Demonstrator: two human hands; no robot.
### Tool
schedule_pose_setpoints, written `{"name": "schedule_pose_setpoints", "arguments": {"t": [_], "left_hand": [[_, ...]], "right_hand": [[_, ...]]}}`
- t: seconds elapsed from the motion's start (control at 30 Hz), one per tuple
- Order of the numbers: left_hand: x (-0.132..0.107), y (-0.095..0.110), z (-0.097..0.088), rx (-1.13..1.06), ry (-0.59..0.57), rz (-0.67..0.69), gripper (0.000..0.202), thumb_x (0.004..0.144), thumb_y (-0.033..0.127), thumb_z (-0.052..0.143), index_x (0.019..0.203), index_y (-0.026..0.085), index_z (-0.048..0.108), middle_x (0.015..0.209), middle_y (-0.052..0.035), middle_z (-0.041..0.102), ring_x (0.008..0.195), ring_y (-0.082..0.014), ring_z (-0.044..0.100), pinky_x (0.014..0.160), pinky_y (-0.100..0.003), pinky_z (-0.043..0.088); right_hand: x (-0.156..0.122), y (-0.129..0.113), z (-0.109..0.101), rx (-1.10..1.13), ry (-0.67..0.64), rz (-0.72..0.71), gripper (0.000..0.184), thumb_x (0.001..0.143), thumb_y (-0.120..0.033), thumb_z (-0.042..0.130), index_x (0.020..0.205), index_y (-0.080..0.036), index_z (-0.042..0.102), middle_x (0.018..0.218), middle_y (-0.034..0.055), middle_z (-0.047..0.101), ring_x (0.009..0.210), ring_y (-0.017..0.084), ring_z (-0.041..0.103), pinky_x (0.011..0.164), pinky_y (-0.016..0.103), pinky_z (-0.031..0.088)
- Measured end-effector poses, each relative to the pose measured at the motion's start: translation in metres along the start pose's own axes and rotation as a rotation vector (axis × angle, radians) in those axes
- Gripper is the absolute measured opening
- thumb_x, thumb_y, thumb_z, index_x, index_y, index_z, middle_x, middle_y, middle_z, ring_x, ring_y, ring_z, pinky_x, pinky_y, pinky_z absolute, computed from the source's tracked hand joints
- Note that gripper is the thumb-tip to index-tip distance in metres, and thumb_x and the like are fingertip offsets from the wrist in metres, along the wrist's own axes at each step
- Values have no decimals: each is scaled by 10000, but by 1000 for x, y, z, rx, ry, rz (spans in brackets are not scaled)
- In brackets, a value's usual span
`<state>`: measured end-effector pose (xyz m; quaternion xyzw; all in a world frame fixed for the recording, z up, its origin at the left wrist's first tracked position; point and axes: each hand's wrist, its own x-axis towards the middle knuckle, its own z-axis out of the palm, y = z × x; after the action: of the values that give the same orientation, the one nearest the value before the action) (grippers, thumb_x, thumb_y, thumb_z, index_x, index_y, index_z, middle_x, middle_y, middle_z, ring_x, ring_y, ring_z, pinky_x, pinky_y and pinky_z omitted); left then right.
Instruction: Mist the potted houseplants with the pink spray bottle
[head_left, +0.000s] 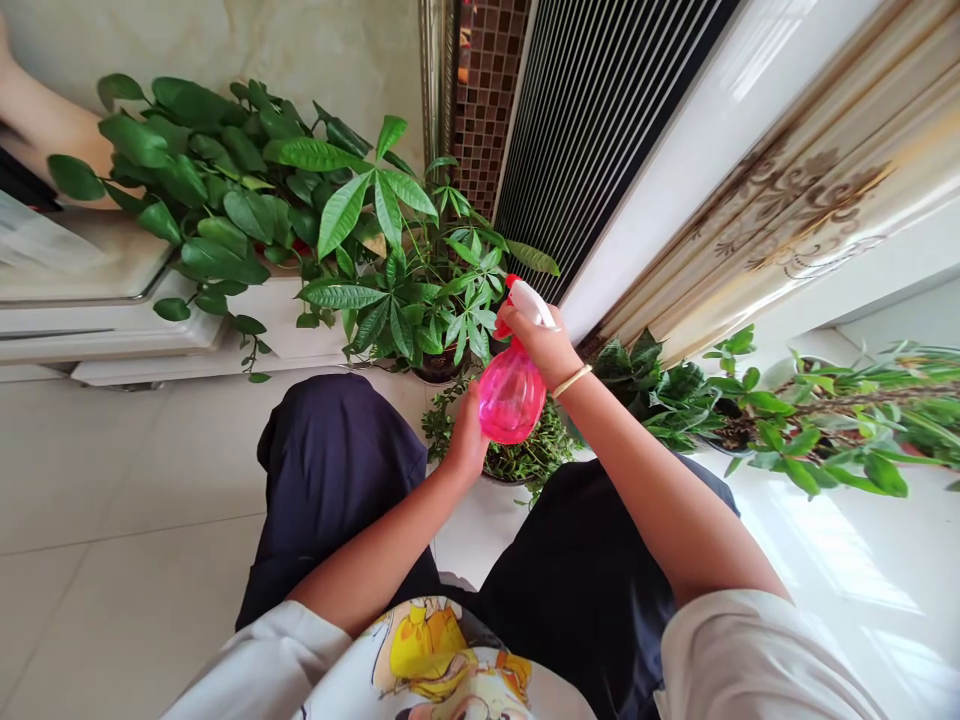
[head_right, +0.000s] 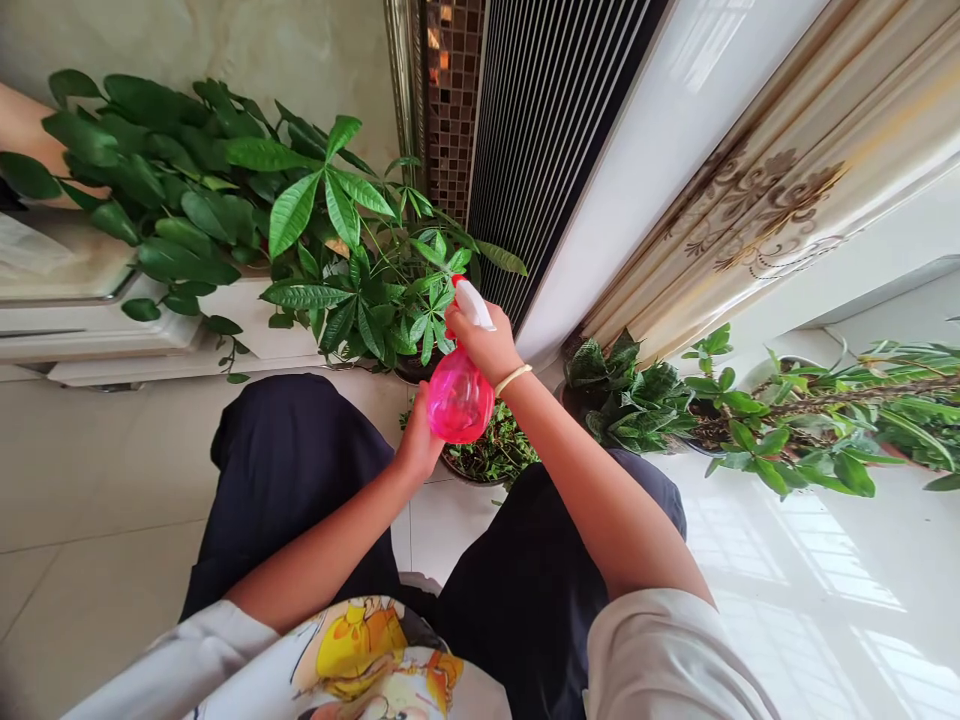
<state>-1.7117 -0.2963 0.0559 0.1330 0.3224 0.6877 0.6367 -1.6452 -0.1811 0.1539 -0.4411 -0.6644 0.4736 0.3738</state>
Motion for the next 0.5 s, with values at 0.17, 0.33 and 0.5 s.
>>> {"name": "schedule_pose_setpoints", "arguments": {"t": [0.17,0.33,0.5], "left_hand": [[-11,-8,-9,96,263,202,446,942,579,565,1176,223,700,1266,-75,696,1278,-268,602,1090,-390,478],[-23,-16,-16,113,273,321,447,941,598,544,1169,241,688,1249,-71,689,1291,-257,580,1088,-363,469],[-25,-19,-16,138,269,357,426,942,582,541,1143,238,690,1242,-69,682,1272,-258,582,1085,-359,464]], "right_hand": [[-18,-25,11,-11,-75,-143,221,839,-419,600,745,-220,588,697,20,617,743,196,622,751,366,537],[-30,-42,15,-10,-247,-256,290,831,-506,607,820,-216,614,804,27,649,787,173,581,784,345,511],[-32,-41,15,-20,-274,-244,263,840,-457,591,728,-219,570,685,14,595,693,162,544,730,350,506]]}}
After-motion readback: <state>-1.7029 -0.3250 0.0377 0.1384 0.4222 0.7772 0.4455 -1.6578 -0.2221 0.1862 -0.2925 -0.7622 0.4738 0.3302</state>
